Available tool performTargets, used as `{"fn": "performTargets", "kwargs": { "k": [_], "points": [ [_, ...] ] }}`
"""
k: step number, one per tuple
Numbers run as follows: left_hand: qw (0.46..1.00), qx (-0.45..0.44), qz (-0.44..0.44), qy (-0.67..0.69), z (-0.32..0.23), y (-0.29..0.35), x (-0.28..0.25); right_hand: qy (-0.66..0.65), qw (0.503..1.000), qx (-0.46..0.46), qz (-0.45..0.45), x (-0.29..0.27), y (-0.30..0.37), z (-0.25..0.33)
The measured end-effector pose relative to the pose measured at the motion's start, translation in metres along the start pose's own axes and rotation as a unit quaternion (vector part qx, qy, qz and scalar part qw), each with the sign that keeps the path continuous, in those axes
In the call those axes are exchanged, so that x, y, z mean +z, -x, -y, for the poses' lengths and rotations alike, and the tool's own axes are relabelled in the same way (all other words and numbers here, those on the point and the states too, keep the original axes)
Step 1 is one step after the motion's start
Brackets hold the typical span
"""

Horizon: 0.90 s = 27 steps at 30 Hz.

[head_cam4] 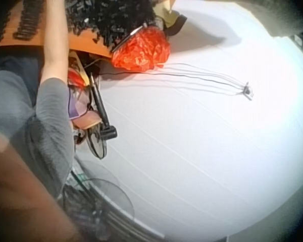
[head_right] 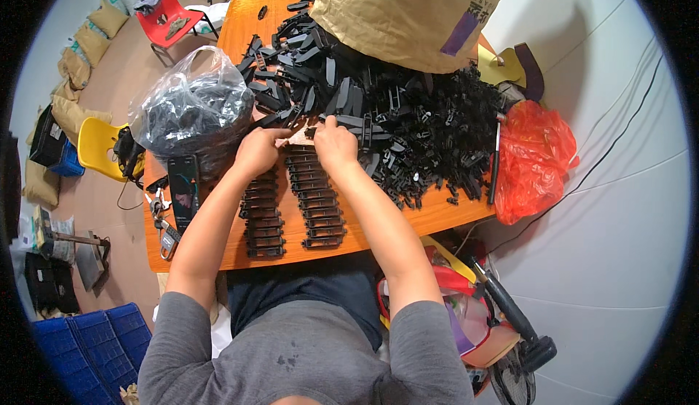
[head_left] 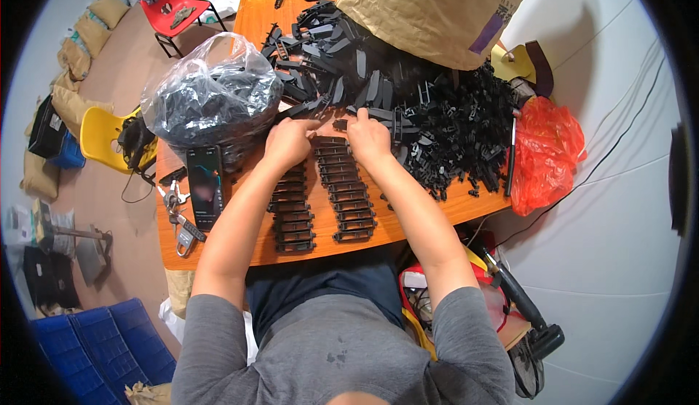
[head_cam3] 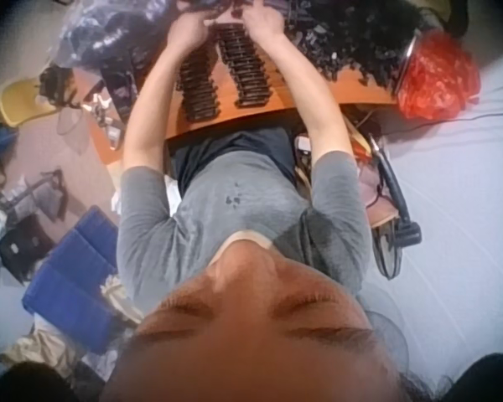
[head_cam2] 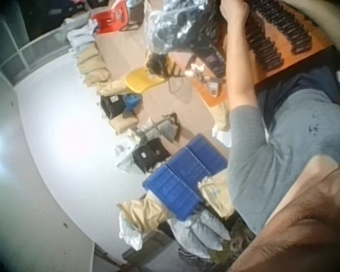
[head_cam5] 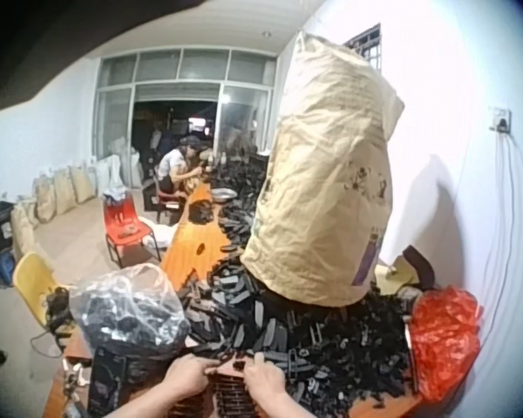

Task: Manually assembling small plastic components into strips on a workbench.

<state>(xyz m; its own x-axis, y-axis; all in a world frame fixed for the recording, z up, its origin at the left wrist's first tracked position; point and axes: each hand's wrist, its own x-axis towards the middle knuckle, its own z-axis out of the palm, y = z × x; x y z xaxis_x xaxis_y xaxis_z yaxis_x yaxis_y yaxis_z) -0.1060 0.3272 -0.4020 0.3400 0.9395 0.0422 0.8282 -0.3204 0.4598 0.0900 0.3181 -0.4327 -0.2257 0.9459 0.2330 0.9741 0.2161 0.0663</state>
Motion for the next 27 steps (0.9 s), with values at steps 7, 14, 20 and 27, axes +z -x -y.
{"fn": "performTargets", "kwargs": {
  "k": [7, 14, 20, 27],
  "points": [
    [0.99, -0.075, -0.066, 0.096, 0.015, 0.008, 0.005, -0.171, 0.984, -0.029, -0.042, -0.003, -0.004, 0.005],
    [0.989, -0.002, -0.147, -0.02, 0.006, -0.01, 0.02, -0.207, 0.978, -0.02, 0.027, 0.001, -0.013, 0.003],
    [0.969, 0.01, -0.179, -0.168, -0.002, -0.052, 0.037, -0.2, 0.974, 0.102, -0.01, -0.029, 0.001, -0.001],
    [0.982, 0.013, -0.085, 0.17, -0.003, -0.039, 0.0, -0.267, 0.952, 0.131, -0.079, -0.042, 0.018, -0.019]
  ]
}}
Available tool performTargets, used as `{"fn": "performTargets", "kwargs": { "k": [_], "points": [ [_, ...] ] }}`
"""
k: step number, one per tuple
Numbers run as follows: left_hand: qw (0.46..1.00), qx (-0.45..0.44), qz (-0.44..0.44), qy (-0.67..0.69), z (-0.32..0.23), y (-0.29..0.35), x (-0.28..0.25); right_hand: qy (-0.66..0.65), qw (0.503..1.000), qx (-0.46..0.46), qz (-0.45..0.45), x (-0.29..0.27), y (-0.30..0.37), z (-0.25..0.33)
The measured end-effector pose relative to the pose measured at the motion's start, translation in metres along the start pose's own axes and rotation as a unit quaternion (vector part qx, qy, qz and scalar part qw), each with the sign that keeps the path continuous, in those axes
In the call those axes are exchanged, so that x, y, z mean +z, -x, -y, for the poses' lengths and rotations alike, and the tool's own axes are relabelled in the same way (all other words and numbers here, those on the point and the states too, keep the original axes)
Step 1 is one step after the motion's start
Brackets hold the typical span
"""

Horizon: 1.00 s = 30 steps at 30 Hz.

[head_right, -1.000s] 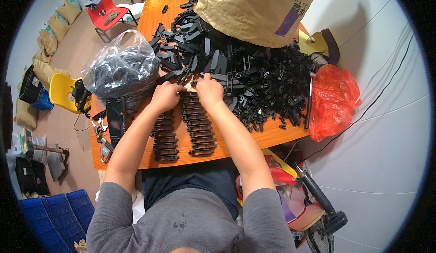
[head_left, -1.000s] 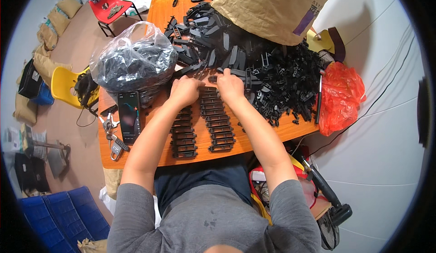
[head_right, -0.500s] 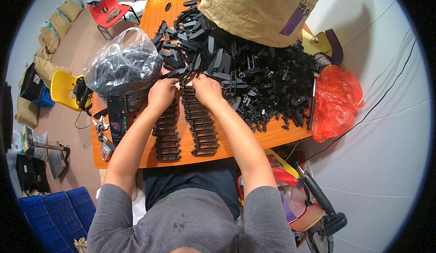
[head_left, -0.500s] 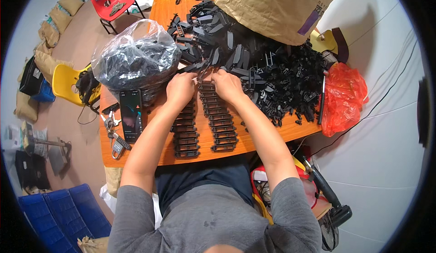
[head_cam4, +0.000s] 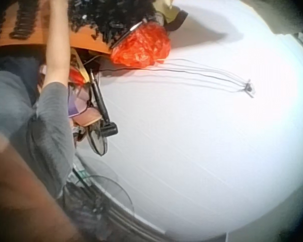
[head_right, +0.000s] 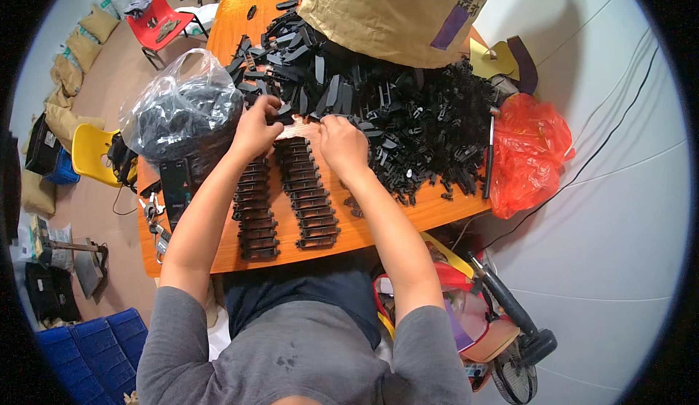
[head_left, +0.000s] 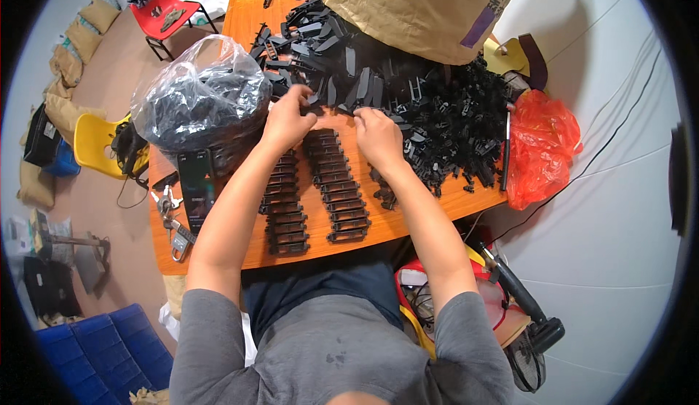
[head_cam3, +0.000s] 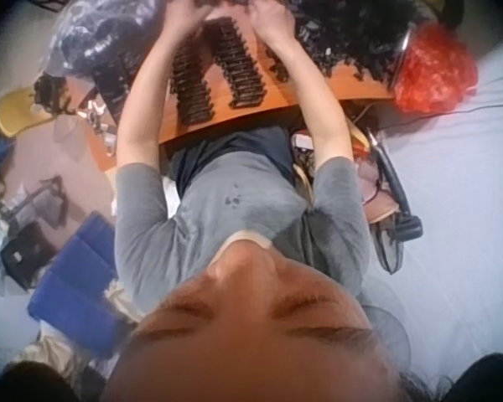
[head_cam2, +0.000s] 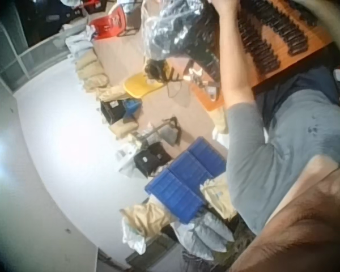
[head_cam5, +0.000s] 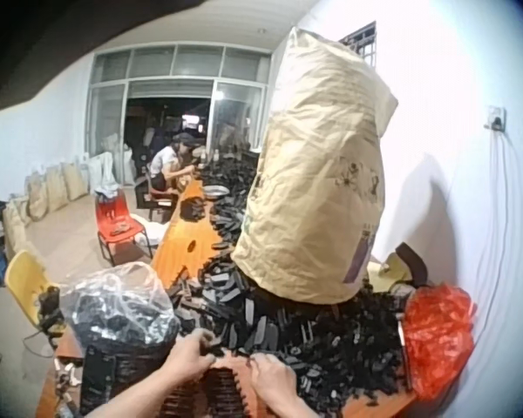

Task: Manually assembling small plastic components into strips on a workbench.

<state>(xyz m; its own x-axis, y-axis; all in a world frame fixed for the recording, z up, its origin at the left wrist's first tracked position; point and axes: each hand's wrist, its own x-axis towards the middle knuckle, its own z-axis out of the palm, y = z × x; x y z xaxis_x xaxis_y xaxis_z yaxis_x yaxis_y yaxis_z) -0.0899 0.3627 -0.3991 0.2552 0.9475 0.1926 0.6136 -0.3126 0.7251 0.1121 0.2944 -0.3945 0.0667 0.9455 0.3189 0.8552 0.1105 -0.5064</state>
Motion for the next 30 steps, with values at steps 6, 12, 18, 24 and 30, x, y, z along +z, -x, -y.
{"fn": "performTargets", "kwargs": {
  "k": [6, 12, 18, 24, 30],
  "points": [
    [0.983, 0.087, 0.088, -0.136, 0.026, 0.002, 0.017, -0.033, 0.999, 0.005, -0.015, -0.028, 0.012, 0.016],
    [0.986, 0.062, 0.098, -0.116, 0.004, 0.013, 0.025, -0.13, 0.985, -0.111, -0.002, -0.023, 0.129, 0.019],
    [0.965, 0.073, 0.086, -0.238, -0.001, 0.047, 0.067, -0.023, 0.994, -0.081, 0.075, 0.019, 0.179, 0.034],
    [0.973, 0.028, 0.117, -0.195, -0.005, 0.045, 0.069, 0.006, 0.996, -0.071, 0.053, 0.036, 0.178, 0.045],
    [0.996, 0.039, 0.014, -0.082, 0.011, 0.044, 0.074, 0.013, 0.998, -0.054, -0.015, 0.025, 0.171, 0.041]
  ]
}}
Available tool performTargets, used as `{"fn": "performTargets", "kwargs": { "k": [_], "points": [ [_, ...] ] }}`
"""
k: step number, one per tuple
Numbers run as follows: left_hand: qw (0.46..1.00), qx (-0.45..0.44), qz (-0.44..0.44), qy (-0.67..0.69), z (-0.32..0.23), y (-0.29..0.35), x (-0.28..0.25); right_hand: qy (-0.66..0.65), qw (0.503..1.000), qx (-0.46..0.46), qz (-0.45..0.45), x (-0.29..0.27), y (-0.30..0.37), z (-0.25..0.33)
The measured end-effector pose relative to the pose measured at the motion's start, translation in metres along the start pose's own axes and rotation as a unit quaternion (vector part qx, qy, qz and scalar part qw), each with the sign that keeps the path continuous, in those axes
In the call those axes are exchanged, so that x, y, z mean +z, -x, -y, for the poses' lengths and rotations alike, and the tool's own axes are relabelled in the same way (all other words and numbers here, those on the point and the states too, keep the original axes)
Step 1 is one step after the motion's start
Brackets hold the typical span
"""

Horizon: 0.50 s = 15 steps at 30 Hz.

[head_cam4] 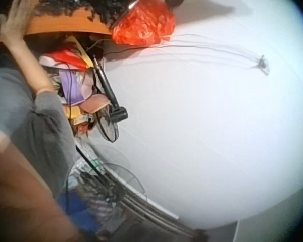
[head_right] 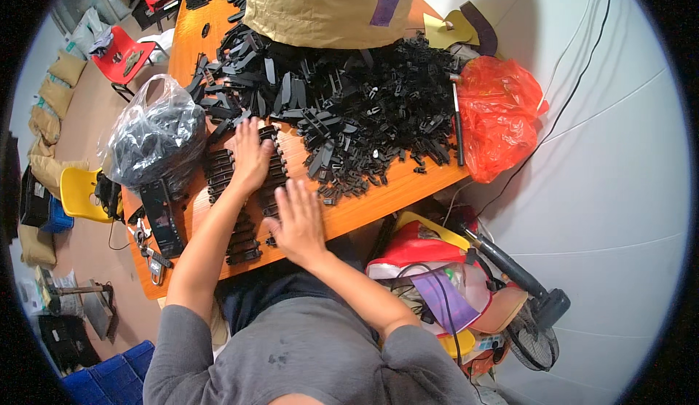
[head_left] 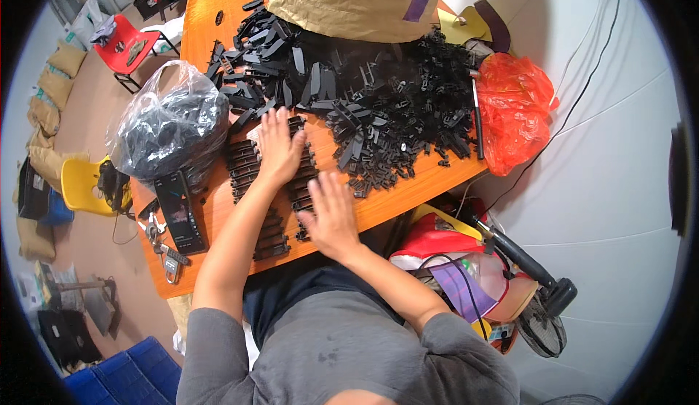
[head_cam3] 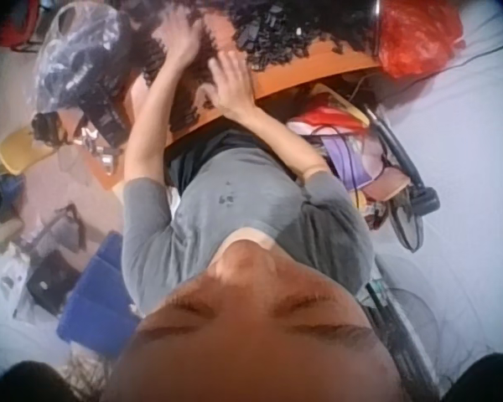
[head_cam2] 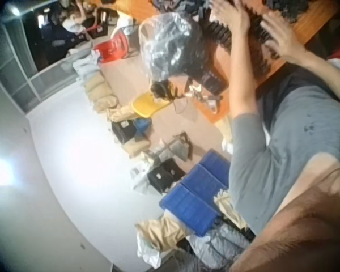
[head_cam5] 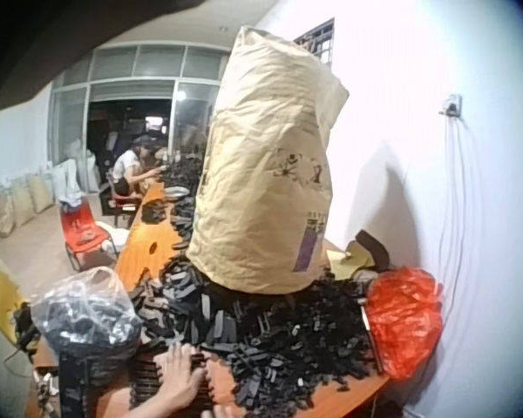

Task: Manually assembling small plastic components into strips on a workbench.

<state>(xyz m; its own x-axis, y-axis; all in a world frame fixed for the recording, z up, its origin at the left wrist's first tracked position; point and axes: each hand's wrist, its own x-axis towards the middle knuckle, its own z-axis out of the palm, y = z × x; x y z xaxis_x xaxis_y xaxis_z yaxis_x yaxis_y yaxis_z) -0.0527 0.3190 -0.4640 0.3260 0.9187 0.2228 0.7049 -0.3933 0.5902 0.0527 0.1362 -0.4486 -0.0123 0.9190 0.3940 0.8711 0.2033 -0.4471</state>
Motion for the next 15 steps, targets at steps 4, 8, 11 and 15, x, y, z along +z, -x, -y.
{"fn": "performTargets", "kwargs": {
  "k": [4, 8, 11, 15],
  "points": [
    [0.952, -0.074, -0.151, 0.255, -0.018, 0.012, -0.024, 0.148, 0.979, 0.107, -0.088, -0.041, -0.013, -0.068],
    [0.832, -0.216, -0.145, 0.49, -0.071, 0.06, -0.05, 0.195, 0.969, 0.145, 0.039, -0.055, -0.013, -0.092],
    [0.863, -0.172, -0.129, 0.456, -0.082, 0.106, -0.043, 0.199, 0.975, 0.103, 0.018, -0.051, -0.013, -0.094],
    [0.882, -0.112, -0.02, 0.457, -0.115, 0.163, -0.012, 0.184, 0.98, 0.047, -0.065, -0.048, -0.017, -0.103]
  ]
}}
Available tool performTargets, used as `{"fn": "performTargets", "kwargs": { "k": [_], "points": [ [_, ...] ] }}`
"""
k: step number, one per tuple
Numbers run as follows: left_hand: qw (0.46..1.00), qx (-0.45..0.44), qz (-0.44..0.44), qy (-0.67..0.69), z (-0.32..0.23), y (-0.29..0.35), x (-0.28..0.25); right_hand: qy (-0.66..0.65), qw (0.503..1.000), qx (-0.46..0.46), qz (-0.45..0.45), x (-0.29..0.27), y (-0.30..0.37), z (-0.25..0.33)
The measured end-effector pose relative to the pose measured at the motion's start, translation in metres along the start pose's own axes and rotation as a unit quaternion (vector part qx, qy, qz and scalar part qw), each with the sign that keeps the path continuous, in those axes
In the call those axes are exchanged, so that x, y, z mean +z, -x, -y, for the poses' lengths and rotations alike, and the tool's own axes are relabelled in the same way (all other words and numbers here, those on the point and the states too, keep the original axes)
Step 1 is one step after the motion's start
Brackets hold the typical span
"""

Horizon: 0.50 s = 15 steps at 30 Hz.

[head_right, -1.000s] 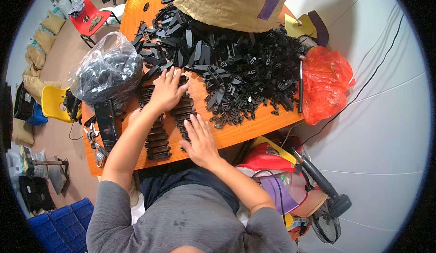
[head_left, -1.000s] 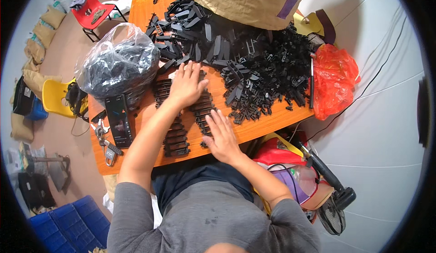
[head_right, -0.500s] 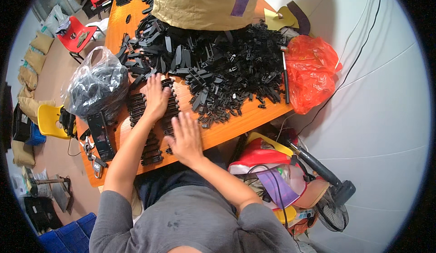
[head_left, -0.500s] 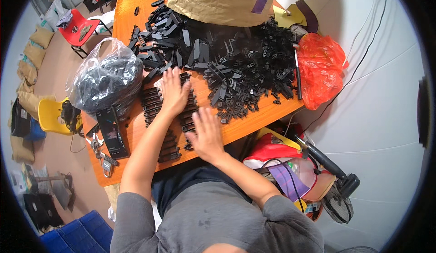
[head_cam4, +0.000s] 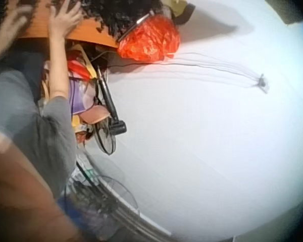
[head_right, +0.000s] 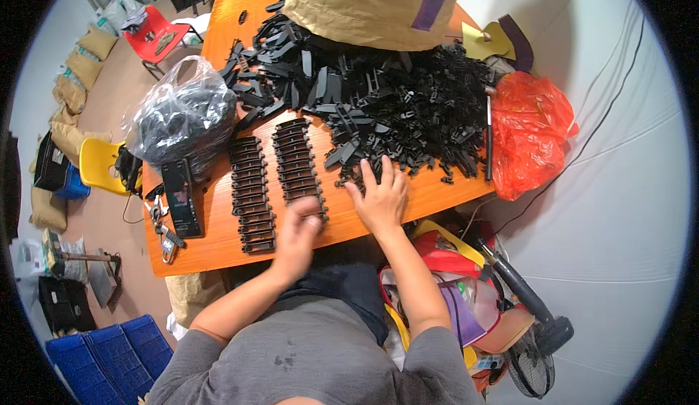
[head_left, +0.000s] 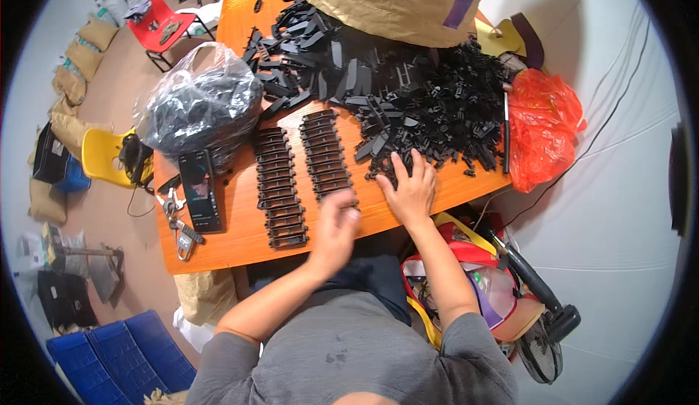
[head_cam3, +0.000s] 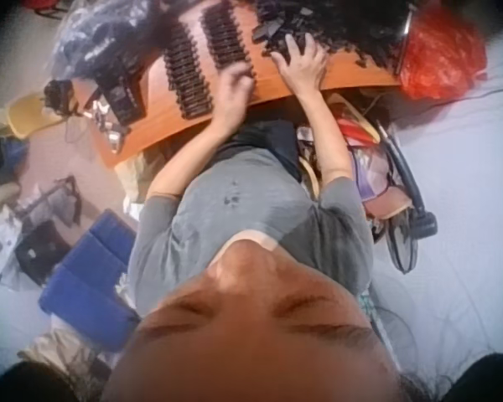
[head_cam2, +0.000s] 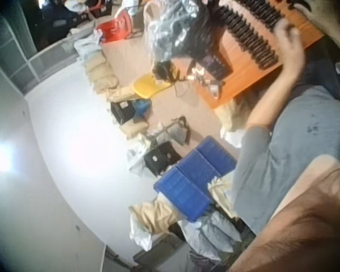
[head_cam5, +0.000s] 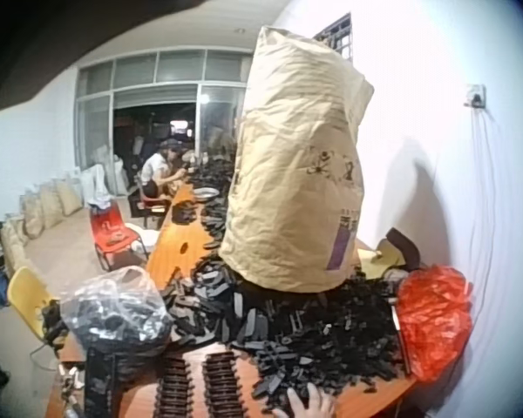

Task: Manually assembling small plastic components into strips on a workbench.

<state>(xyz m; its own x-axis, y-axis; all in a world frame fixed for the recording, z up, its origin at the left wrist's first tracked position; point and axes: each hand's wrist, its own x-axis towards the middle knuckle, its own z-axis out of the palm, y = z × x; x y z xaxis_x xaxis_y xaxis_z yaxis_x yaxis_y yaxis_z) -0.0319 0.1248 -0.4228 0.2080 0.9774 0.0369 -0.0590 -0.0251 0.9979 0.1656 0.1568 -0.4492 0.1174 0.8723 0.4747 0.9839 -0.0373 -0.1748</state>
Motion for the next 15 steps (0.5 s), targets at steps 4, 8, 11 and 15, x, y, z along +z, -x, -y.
{"fn": "performTargets", "kwargs": {
  "k": [4, 8, 11, 15],
  "points": [
    [0.849, 0.229, 0.075, -0.469, -0.007, 0.006, 0.011, -0.002, 0.999, -0.002, 0.033, -0.004, 0.003, 0.002],
    [0.788, 0.182, 0.067, -0.585, 0.001, -0.002, -0.001, 0.012, 0.999, -0.038, 0.032, -0.007, 0.003, 0.006],
    [0.776, 0.173, 0.059, -0.604, 0.008, -0.014, -0.001, -0.012, 0.999, -0.043, 0.024, 0.002, 0.0, -0.001],
    [0.785, 0.147, 0.039, -0.601, 0.019, -0.021, 0.001, -0.032, 0.998, -0.056, 0.0, 0.001, -0.007, 0.002]
  ]
}}
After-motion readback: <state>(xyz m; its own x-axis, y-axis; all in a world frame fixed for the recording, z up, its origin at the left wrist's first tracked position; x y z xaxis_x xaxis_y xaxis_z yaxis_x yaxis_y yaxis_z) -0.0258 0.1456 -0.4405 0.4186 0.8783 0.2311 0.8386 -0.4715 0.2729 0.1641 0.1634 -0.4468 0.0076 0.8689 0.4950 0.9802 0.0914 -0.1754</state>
